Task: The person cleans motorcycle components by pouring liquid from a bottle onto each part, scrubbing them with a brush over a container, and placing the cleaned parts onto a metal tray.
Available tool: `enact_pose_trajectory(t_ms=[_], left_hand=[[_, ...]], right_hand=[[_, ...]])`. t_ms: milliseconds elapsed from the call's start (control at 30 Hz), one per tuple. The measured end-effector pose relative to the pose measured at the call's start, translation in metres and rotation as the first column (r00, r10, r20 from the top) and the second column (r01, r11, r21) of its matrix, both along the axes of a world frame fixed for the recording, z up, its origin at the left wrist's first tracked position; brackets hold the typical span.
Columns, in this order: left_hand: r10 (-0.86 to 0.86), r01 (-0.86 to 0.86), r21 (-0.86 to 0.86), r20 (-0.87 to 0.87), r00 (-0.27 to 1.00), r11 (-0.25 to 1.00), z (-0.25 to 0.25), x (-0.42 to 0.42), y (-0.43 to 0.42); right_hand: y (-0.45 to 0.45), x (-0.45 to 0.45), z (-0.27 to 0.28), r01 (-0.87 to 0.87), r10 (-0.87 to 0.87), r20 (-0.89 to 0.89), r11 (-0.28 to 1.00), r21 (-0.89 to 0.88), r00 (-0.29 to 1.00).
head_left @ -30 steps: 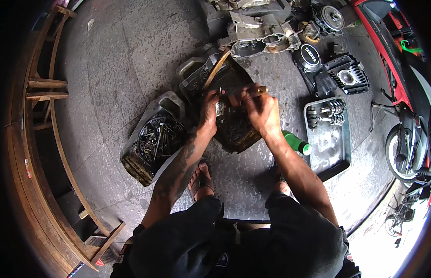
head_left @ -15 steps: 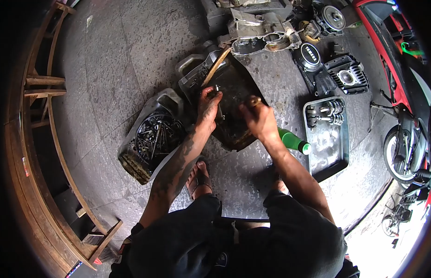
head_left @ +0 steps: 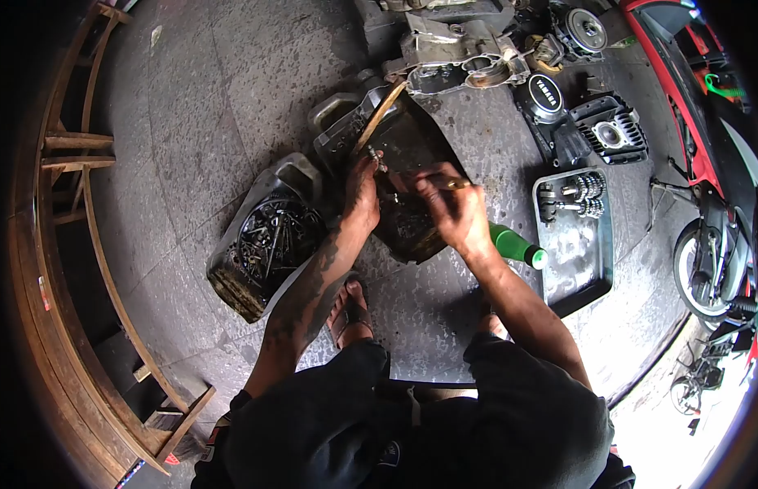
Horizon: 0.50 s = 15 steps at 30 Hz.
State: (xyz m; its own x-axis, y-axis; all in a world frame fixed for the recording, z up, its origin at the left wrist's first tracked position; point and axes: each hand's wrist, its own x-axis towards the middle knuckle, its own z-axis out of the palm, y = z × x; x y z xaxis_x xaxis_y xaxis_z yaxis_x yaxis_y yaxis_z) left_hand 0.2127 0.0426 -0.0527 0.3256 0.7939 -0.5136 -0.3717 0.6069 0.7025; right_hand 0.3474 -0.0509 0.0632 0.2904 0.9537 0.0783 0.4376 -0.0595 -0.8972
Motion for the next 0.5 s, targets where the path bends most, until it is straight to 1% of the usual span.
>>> enact_pose_trajectory(t_ms=[33, 67, 100, 133, 167, 200, 233, 267, 300, 333, 367, 433, 467, 500], left_hand=[[-0.003, 0.003, 0.003, 0.004, 1.0, 1.0, 0.0, 0.002, -0.001], [0.003, -0.003, -0.002, -0.104, 0.995, 1.0, 0.009, 0.004, -0.002], [0.011, -0.012, -0.006, -0.213, 0.977, 1.0, 0.018, 0.006, -0.003], [0.01, -0.016, -0.021, -0.273, 0.962, 1.0, 0.019, 0.006, -0.004], [0.012, -0.019, -0.025, -0.277, 0.961, 1.0, 0.019, 0.005, -0.005], [-0.001, -0.002, -0.012, -0.231, 0.973, 1.0, 0.022, 0.005, -0.006], [-0.016, 0.017, 0.003, -0.183, 0.983, 1.0, 0.023, 0.006, -0.007], [-0.022, 0.023, -0.001, -0.181, 0.983, 1.0, 0.016, 0.006, -0.008], [-0.013, 0.017, 0.026, -0.134, 0.991, 1.0, 0.013, 0.006, -0.009], [-0.006, 0.011, 0.055, -0.087, 0.996, 0.998, 0.01, 0.006, -0.007], [-0.012, 0.017, 0.06, -0.086, 0.996, 0.998, 0.008, 0.005, -0.006], [-0.066, 0.065, -0.11, -0.01, 0.998, 0.992, 0.01, 0.0, -0.003], [-0.063, 0.061, -0.109, -0.012, 0.998, 0.992, 0.009, 0.001, -0.002], [-0.046, 0.044, -0.088, -0.017, 0.999, 0.995, 0.01, 0.004, -0.003]], right_hand=[[0.0, 0.0, -0.003, -0.082, 0.082, 0.017, 0.996, 0.045, 0.997], [-0.001, 0.001, -0.015, -0.101, 0.102, 0.084, 0.995, -0.017, 0.991], [-0.003, 0.001, -0.019, -0.104, 0.105, 0.083, 0.994, -0.015, 0.991], [-0.007, 0.001, -0.022, -0.04, 0.05, 0.147, 0.997, -0.069, 0.988], [-0.01, 0.001, -0.024, 0.028, -0.002, 0.212, 0.992, -0.123, 0.977], [-0.01, 0.001, -0.018, 0.033, -0.026, 0.091, 0.996, -0.079, 0.995], [-0.008, -0.001, -0.012, 0.034, -0.026, 0.091, 0.996, -0.082, 0.995], [-0.004, -0.005, -0.005, 0.043, -0.044, 0.016, 0.997, 0.057, 0.999], [0.0, -0.005, 0.0, 0.063, -0.053, -0.059, 0.978, 0.199, 0.997], [0.0, -0.002, -0.004, 0.019, -0.019, 0.001, 0.991, 0.136, 1.0], [-0.001, 0.001, -0.008, 0.026, -0.026, 0.002, 0.99, 0.14, 1.0], [-0.002, 0.005, -0.018, 0.042, -0.039, 0.045, 0.997, -0.063, 0.998], [-0.004, 0.006, -0.026, 0.076, -0.074, 0.026, 0.996, -0.049, 0.997], [-0.008, 0.005, -0.029, 0.073, -0.072, 0.023, 0.996, -0.051, 0.997]])
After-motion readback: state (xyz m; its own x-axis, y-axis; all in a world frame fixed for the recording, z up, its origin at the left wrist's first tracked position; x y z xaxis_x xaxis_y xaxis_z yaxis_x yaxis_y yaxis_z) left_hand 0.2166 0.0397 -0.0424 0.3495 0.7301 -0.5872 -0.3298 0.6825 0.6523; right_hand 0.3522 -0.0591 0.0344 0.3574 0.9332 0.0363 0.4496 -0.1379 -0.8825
